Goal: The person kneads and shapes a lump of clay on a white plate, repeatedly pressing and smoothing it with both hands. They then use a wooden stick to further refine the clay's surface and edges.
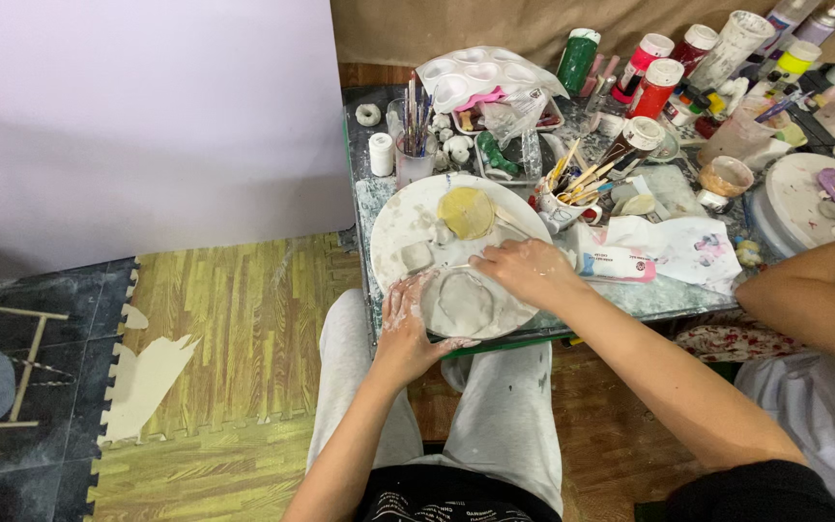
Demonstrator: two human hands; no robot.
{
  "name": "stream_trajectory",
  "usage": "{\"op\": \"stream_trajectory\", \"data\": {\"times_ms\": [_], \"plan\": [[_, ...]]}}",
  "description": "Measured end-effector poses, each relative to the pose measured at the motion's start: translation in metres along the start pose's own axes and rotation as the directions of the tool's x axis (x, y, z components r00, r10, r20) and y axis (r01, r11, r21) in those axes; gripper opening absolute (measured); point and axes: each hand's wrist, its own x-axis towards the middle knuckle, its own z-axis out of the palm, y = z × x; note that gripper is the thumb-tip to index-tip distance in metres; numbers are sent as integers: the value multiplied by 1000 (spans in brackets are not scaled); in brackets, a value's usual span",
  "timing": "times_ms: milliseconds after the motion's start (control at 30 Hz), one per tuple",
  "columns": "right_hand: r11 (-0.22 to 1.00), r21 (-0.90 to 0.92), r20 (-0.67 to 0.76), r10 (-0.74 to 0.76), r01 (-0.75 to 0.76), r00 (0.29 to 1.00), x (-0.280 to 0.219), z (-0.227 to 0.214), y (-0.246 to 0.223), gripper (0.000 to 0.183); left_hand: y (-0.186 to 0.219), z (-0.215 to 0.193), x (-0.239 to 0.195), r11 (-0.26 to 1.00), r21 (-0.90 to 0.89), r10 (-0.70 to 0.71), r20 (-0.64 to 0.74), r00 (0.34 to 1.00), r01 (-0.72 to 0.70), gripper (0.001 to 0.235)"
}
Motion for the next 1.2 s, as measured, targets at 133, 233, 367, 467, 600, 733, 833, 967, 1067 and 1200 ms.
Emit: {"op": "stream_trajectory", "data": {"times_ms": [133, 233, 367, 467, 600, 733, 833, 967, 1067, 1200], "plan": [[1000, 28, -59, 1, 0, 998, -4, -3, 3, 43, 1, 0, 5, 1000, -8, 2, 9, 1000, -2, 112], [996, -22, -43, 85, -86, 995, -18, -4, -9, 42, 3, 2, 0, 998, 34, 45, -6, 999, -45, 107], [980, 43, -81, 198, -195, 977, -38, -7, -21, 49, 11, 11, 0, 999, 49, -20, 20, 1000, 19, 107], [866, 338, 5, 391, -369, 920, -51, -8, -22, 51, 14, 8, -7, 1000, 7, 0, 8, 1000, 0, 103], [705, 585, 8, 488, -400, 873, -75, -14, -11, 37, 7, 4, -4, 991, -85, 98, -43, 994, -102, 84], [655, 529, 95, 586, -540, 805, -92, -15, -16, 25, -6, 9, 8, 993, -4, 116, -36, 993, -116, 66], [729, 391, 78, 582, -561, 810, -86, -19, -17, 25, -6, 16, 17, 993, 9, 121, -71, 990, -121, 54], [823, 283, 99, 486, -492, 869, -65, -26, -22, 25, 5, 25, 19, 987, 90, 145, -110, 983, -136, 47], [883, 253, 116, 378, -396, 918, -51, -36, -26, 25, 7, 26, 24, 971, 204, 164, -181, 970, -126, 45], [862, 170, 429, 371, -477, 824, -37, -46, -21, 24, 4, 23, 21, 972, 183, 179, -173, 968, -147, 49]]}}
